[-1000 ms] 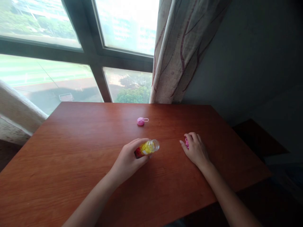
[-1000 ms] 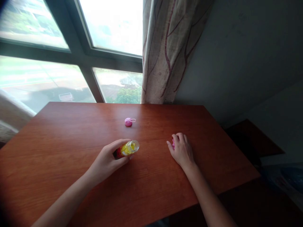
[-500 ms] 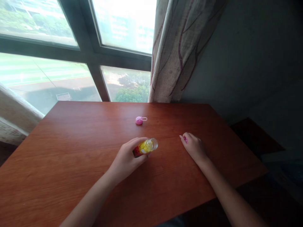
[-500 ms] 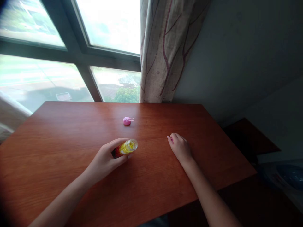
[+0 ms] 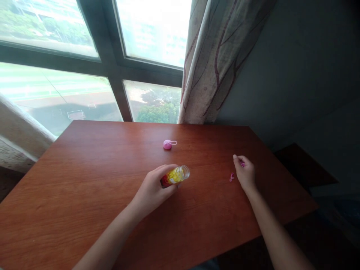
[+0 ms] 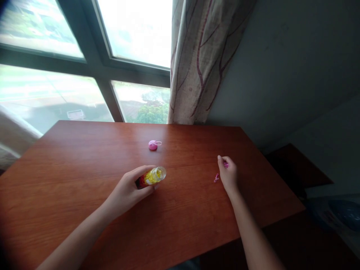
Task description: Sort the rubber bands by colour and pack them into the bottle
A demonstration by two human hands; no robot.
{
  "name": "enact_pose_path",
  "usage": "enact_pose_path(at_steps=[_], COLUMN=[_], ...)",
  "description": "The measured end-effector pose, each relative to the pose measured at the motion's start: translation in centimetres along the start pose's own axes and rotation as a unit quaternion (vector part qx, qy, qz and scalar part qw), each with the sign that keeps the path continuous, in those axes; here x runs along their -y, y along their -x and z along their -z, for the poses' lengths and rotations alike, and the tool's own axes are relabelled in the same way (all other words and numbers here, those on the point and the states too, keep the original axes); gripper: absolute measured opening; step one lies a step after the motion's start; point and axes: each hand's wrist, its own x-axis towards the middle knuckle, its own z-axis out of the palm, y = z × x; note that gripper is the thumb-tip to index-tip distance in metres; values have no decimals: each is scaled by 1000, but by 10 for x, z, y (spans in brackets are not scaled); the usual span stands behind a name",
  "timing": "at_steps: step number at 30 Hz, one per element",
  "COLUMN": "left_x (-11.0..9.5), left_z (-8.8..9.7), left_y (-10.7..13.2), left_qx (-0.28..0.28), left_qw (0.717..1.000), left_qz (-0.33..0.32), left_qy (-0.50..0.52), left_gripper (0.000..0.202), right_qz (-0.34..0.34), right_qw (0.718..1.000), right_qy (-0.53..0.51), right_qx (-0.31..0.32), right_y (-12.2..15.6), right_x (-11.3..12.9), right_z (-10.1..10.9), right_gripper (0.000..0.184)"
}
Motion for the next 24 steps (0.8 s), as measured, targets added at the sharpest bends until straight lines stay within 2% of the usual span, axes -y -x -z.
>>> enact_pose_path(at_steps=[5,12,16,19,24], left_x=[0,0,1,0,-4], left_z=[0,-1,-1,0,1], left_y=[1,0,1,1,0], left_qx=[-3,1,1,0,-6], left_qw=[1000,1000,1000,1000,1000], left_qz=[-7,0,5,-2,-3], left_qy=[-5,-6,-5,-5,-9], left_gripper=[32,33,34,35,34], right_qz=[78,131,180,200,219], right_qw=[987,963,939,925,906], right_qy=[134,223,271,305,355], right_qx=[49,77,110,110,75], right_y=[7,14,15,18,24], right_x=[2,-7,-11,-12,-10], right_z=[14,9,10,12,12], right_gripper=[38,38,38,37,40])
